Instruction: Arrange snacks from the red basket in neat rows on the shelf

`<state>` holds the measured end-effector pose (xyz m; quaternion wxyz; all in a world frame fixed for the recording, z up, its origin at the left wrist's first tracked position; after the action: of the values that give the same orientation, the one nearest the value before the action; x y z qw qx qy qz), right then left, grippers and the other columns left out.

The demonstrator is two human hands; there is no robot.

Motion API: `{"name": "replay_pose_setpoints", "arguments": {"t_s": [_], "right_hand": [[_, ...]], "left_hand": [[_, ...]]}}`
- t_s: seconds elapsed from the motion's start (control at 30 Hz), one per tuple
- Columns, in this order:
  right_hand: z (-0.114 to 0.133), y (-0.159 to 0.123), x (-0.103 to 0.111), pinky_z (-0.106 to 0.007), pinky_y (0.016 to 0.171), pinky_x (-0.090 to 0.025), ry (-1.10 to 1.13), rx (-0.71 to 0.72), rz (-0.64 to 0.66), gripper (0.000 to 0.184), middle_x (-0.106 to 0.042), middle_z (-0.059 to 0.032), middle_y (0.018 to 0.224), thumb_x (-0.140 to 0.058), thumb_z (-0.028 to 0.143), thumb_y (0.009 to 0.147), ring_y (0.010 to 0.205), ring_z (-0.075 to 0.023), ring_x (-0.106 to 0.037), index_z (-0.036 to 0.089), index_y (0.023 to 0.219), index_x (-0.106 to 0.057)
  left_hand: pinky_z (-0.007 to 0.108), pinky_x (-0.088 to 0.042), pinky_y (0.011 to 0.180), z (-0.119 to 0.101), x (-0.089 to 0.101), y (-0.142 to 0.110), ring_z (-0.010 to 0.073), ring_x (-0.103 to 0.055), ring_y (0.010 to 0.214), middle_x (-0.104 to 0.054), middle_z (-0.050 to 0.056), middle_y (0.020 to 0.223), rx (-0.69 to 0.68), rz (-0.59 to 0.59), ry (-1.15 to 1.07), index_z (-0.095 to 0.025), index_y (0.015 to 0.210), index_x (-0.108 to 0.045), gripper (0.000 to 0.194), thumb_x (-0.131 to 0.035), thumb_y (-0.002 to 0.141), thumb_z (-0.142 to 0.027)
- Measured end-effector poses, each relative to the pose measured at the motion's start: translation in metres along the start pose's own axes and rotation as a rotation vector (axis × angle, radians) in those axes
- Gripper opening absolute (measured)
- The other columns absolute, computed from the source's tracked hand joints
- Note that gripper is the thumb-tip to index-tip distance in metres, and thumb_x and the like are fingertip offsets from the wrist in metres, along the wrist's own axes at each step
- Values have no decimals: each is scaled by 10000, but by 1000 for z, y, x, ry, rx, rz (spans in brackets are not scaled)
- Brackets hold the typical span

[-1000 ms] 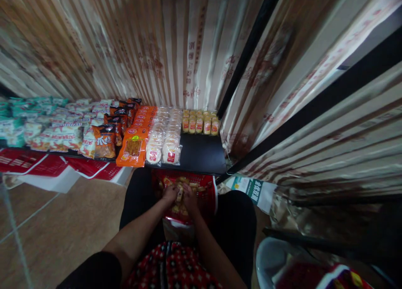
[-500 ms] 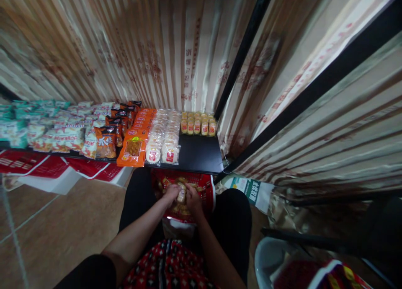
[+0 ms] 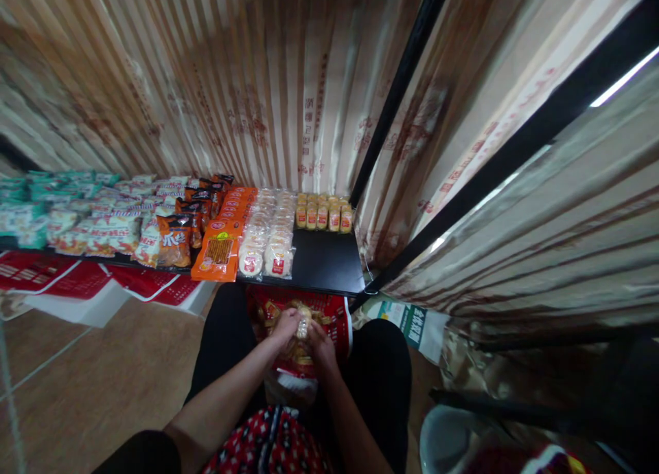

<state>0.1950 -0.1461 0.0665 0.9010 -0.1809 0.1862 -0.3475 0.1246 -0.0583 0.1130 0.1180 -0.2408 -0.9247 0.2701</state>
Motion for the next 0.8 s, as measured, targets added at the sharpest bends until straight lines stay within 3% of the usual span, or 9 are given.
{"name": "replay_pose_setpoints", "arguments": {"t_s": [0.17, 0.4, 0.63, 0.8], "right_hand": [[15, -8, 1, -328, 693, -550, 165, -56, -6, 594, -708, -88, 1031, -745, 472, 540, 851, -251, -680, 187, 1055, -672], [31, -16, -2, -348, 836, -533, 37, 20, -52, 639, -684, -62, 1115, -704, 514, 593, 1034, -267, -631, 201, 1147, -644], [40, -20, -2, -370, 952, -469, -166, 170, -75, 560, -676, -73, 1132, -611, 541, 691, 1113, -264, -590, 192, 1127, -663], [39, -21, 0, -370, 930, -479, -224, 297, -103, 448, -693, -71, 1095, -567, 475, 736, 1075, -247, -611, 195, 1064, -688]], "left_hand": [[169, -389, 508, 1, -9, -1, 97, -561, 594, -607, 4, 648, -5, -72, 71, -153, 710, -557, 157, -514, 838, -234], [189, -444, 606, 2, -11, -3, 119, -602, 748, -631, 83, 912, -21, -150, 99, -146, 891, -495, 84, -511, 845, -214], [185, -401, 595, -2, -11, -10, 104, -538, 653, -568, 5, 715, -97, -164, 99, -173, 710, -490, 133, -498, 835, -218], [181, -401, 587, -5, -15, -17, 98, -540, 644, -571, -4, 722, -127, -99, -9, -167, 756, -511, 102, -489, 827, -237]]}}
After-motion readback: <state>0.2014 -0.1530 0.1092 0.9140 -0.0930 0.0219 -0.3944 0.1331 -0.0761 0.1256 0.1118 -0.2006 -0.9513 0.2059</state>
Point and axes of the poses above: each hand's wrist, its own y-axis towards the middle knuckle, its own x-axis out of the back of the hand, z = x × y, the point moved 2 cm from there along y, towards the middle knuckle
